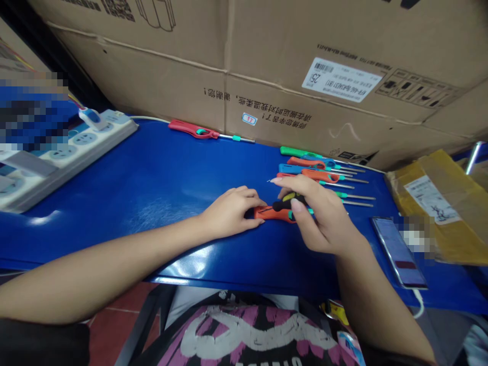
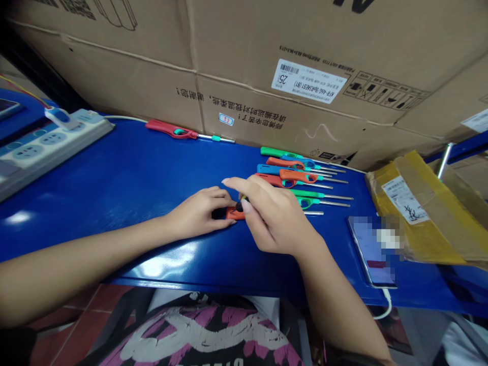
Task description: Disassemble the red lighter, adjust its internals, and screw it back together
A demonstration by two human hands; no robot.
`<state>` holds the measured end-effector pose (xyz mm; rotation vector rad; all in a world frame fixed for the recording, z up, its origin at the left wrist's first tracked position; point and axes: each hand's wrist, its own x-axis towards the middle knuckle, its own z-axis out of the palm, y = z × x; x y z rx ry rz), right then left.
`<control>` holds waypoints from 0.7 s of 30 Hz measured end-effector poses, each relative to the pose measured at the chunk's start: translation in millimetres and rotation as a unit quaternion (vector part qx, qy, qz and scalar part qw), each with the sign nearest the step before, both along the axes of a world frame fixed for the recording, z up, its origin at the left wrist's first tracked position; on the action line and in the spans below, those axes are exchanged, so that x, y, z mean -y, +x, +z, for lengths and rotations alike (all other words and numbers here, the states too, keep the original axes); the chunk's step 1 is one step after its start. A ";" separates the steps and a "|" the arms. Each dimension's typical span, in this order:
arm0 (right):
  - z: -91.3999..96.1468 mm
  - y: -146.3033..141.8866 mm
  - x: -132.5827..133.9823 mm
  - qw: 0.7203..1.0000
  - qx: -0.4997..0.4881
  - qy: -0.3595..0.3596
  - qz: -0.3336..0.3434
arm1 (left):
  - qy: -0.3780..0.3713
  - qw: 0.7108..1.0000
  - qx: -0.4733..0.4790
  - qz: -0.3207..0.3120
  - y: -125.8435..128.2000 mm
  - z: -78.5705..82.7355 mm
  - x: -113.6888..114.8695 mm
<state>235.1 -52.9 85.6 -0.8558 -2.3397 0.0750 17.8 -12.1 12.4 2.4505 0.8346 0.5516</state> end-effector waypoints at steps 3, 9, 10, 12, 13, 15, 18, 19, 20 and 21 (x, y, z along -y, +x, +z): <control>-3.8 0.2 -1.5 0.995 0.009 0.081 -0.062 | 0.001 1.000 0.004 -0.003 0.0 0.4 0.2; 0.4 6.2 0.5 0.999 -0.014 -0.038 0.002 | -0.002 1.000 0.002 0.001 0.1 1.3 0.1; 1.1 6.1 1.0 0.998 -0.016 -0.054 0.010 | -0.002 1.000 0.002 0.002 0.0 1.3 0.1; 0.7 5.2 1.0 1.000 -0.011 -0.026 -0.007 | -0.003 1.000 0.002 0.003 0.1 1.5 0.1; -0.1 4.7 0.4 1.000 -0.008 0.006 -0.028 | -0.003 1.000 0.001 0.003 0.2 1.7 0.2; -1.5 4.5 -1.0 0.996 -0.002 0.064 -0.065 | -0.004 1.000 -0.002 0.003 0.5 2.2 0.3; -0.4 6.2 -1.7 0.998 -0.002 0.023 -0.057 | -0.008 1.000 -0.002 0.002 0.6 2.6 0.3; 0.5 6.6 -1.4 0.999 -0.003 -0.010 -0.038 | -0.008 1.000 -0.001 0.002 0.5 2.5 0.3; 1.3 6.8 -1.0 0.999 -0.005 -0.035 -0.020 | -0.008 1.000 0.000 0.002 0.3 2.3 0.3; 1.8 6.7 -0.8 0.999 -0.004 -0.041 -0.008 | -0.009 1.000 0.001 0.002 0.1 2.0 0.3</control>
